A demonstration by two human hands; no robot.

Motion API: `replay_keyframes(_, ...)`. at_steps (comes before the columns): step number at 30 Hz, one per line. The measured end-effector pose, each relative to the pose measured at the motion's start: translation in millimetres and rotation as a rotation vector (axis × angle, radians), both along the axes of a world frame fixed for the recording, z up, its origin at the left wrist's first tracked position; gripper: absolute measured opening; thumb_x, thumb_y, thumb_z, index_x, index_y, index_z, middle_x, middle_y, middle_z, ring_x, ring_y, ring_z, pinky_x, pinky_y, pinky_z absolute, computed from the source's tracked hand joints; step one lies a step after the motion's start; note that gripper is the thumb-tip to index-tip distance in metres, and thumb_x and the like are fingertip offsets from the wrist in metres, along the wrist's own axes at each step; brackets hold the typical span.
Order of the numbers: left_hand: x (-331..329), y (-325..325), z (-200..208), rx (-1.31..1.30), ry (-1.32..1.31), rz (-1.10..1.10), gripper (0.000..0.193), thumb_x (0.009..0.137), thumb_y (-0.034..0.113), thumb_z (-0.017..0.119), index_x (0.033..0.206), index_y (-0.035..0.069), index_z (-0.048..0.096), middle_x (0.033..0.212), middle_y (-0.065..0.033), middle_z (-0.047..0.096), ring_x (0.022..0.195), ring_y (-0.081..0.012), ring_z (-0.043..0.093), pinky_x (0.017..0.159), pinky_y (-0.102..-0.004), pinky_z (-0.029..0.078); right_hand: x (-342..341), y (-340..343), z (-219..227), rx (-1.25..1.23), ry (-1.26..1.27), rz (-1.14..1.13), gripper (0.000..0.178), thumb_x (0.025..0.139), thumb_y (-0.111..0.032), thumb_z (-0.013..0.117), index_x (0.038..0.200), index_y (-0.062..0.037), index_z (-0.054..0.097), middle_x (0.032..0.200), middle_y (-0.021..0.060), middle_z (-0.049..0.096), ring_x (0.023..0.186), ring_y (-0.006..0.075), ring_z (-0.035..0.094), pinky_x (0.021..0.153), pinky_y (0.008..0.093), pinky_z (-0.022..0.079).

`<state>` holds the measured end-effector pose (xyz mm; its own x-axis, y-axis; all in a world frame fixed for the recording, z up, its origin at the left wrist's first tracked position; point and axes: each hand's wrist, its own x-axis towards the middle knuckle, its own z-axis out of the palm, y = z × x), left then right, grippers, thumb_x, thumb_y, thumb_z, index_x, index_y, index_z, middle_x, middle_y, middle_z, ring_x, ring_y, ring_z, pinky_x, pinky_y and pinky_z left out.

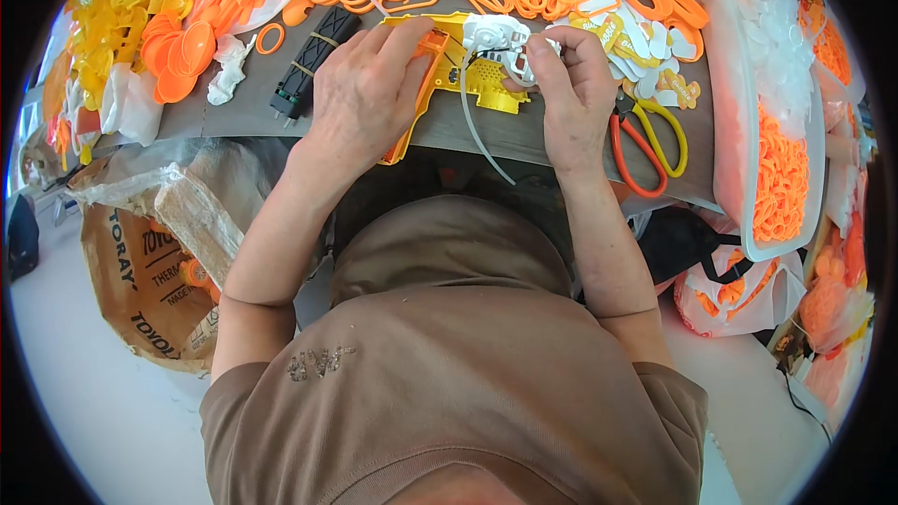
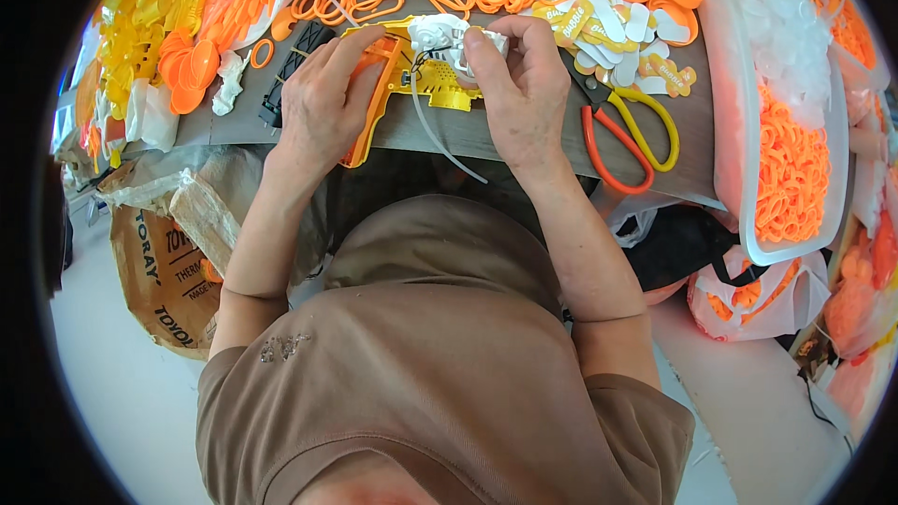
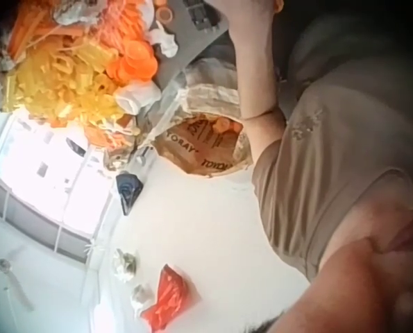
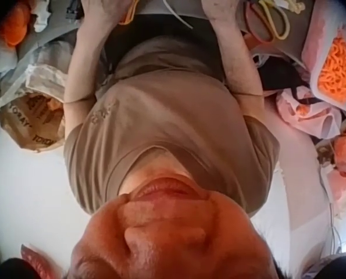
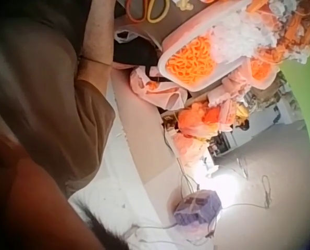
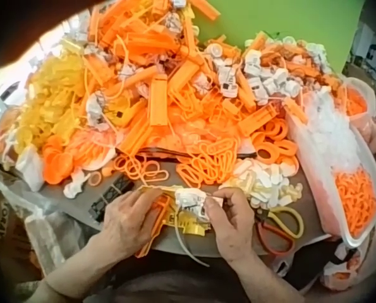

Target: Assembling various components of a yellow plastic toy gun at a workbench.

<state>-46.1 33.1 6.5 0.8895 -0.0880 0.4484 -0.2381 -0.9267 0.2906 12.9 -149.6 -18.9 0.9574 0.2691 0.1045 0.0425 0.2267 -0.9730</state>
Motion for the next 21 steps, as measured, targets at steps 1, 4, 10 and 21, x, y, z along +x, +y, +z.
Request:
replay_keyframes(1,0.6,0.1,-3.7,-0.006,-0.037,0.006,0.024,0.079,0.01,0.063,0.101,0.004,0.057,0.075,-0.0099,0.059,0.07,-0.0266,0.06,0.062,-0.0353,0.048,0.0,0.0,-0.1,-0.011,-0.016,0.002,0.015,0.09,-0.009,0.055,0.1,0.0023,0.051,0.087,0.0085,0.058,0.076,0.0113,0.059,0.064,0.0269,0.056)
replay_keyframes(4,1.8,-0.1,-7.8,-0.021,-0.086,0.007,0.024,0.078,0.009,0.064,0.101,0.004,0.059,0.074,-0.0094,0.059,0.068,-0.0254,0.059,0.06,-0.0345,0.048,0.1,0.4,-0.6,0.016,-0.016,-0.003,0.016,0.09,-0.009,0.056,0.1,0.0023,0.051,0.087,0.0086,0.059,0.076,0.0115,0.059,0.064,0.0273,0.056)
replay_keyframes(10,1.9,2.1,-6.6,-0.073,-0.074,-0.004,0.021,0.078,0.009,0.064,0.098,0.005,0.061,0.074,-0.0093,0.06,0.066,-0.0259,0.06,0.058,-0.0348,0.048,1.8,0.2,-3.4,-0.02,-0.032,-0.007,0.016,0.09,-0.009,0.055,0.1,0.0019,0.052,0.087,0.0081,0.059,0.076,0.0112,0.06,0.064,0.0278,0.056)
replay_keyframes(21,1.9,4.2,0.7,-0.22,0.064,0.052,0.022,0.078,0.012,0.065,0.098,0.006,0.061,0.081,-0.0107,0.064,0.071,-0.028,0.063,0.059,-0.0342,0.05,-0.9,2.3,0.8,0.003,0.008,-0.02,0.019,0.088,-0.011,0.061,0.096,0.0018,0.049,0.082,0.0067,0.059,0.074,0.0076,0.056,0.063,0.0222,0.05)
